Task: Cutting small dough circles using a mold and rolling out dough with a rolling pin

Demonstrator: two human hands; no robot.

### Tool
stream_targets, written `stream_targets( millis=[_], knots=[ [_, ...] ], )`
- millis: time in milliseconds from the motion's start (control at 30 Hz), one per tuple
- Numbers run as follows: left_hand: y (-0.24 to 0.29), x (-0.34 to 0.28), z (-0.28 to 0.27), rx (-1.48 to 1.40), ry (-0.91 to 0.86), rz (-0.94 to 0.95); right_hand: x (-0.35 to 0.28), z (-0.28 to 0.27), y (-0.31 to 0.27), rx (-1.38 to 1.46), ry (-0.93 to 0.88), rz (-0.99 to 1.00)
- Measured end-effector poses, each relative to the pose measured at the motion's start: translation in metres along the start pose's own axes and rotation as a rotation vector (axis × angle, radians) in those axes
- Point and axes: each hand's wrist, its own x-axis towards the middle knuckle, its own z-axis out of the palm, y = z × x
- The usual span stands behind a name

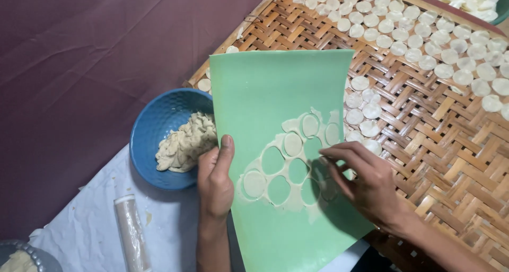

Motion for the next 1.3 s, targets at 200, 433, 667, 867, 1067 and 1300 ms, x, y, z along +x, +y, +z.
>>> stream_targets(
  millis=[200, 433, 667, 867, 1067, 1300],
  knots=[
    [-0.008, 0.0, 0.011, 0.044, -0.038, 0.03, 0.029, 0.009, -0.038, -0.108, -0.05, -0.064],
    [-0.016, 0.001, 0.014, 0.052, -0.027, 0.034, 0.023, 0.024, -0.031, -0.276, -0.016, -0.095],
    [-0.018, 0.004, 0.011, 0.033, -0.041, -0.003, 0.03, 0.02, -0.033, 0.006, -0.067, 0.082],
    [-0.019, 0.007, 0.003, 0.017, -0.047, -0.069, 0.019, 0.025, -0.019, 0.065, 0.036, 0.022],
    [-0.008, 0.011, -0.009, -0.056, 0.02, -0.224, -0.009, 0.013, 0.006, 0.363, 0.003, 0.376],
    [0.001, 0.014, -0.019, -0.034, 0.111, -0.228, -0.035, -0.019, 0.07, -0.04, -0.14, 0.785]
  ],
)
